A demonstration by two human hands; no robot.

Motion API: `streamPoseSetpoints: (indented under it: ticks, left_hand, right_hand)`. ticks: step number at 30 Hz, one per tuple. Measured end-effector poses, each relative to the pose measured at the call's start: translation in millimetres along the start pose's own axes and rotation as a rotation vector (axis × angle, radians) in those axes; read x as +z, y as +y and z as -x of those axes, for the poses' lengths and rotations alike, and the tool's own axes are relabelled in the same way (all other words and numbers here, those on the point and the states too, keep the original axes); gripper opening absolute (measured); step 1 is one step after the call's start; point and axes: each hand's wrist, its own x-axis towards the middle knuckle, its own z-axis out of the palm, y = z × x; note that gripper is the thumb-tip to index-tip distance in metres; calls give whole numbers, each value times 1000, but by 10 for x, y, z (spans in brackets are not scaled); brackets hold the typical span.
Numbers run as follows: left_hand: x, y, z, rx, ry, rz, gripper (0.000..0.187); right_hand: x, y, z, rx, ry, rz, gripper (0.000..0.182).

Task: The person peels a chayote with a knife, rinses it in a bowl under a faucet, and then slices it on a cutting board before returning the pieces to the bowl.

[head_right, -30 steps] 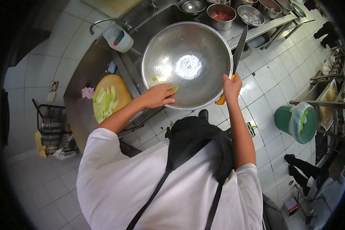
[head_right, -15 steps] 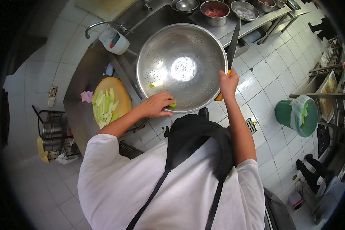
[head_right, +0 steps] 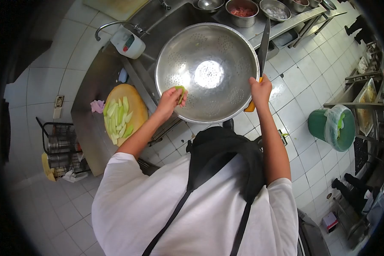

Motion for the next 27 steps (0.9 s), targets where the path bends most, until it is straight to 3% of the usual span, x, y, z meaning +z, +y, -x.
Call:
streamPoseSetpoints:
  ticks: [3, 4, 7, 14, 17, 20, 23, 27]
  left_hand:
    - [-169, 192, -147, 30, -113, 310, 25]
    - [-161, 309, -150, 37, -102, 358, 38]
    - [-382, 465, -299, 93, -223, 356, 45]
    - [-522, 806, -366, 104, -243, 57, 24]
    - [-648, 783, -490, 27, -215, -188, 25]
    - [-511, 761, -427, 402, -175, -1142, 33]
    - [-518, 649, -400, 556, -340, -1738, 45]
    - [-643, 560, -326, 558, -371, -1782, 44]
  right_hand:
    - [17, 86, -39, 2, 8, -11, 23]
    - [14, 120, -43, 5, 7, -9, 23]
    - [6, 72, -5, 10, 0, -19, 23]
    - [-10, 24, 9, 19, -12, -8, 22]
    - [-9, 173, -39, 16, -28, -29, 21]
    - [-31, 119, -26, 22, -32, 0, 21]
    - [-22, 143, -41, 18, -30, -14, 21]
    - [-6, 102, -14, 25, -14, -60, 21]
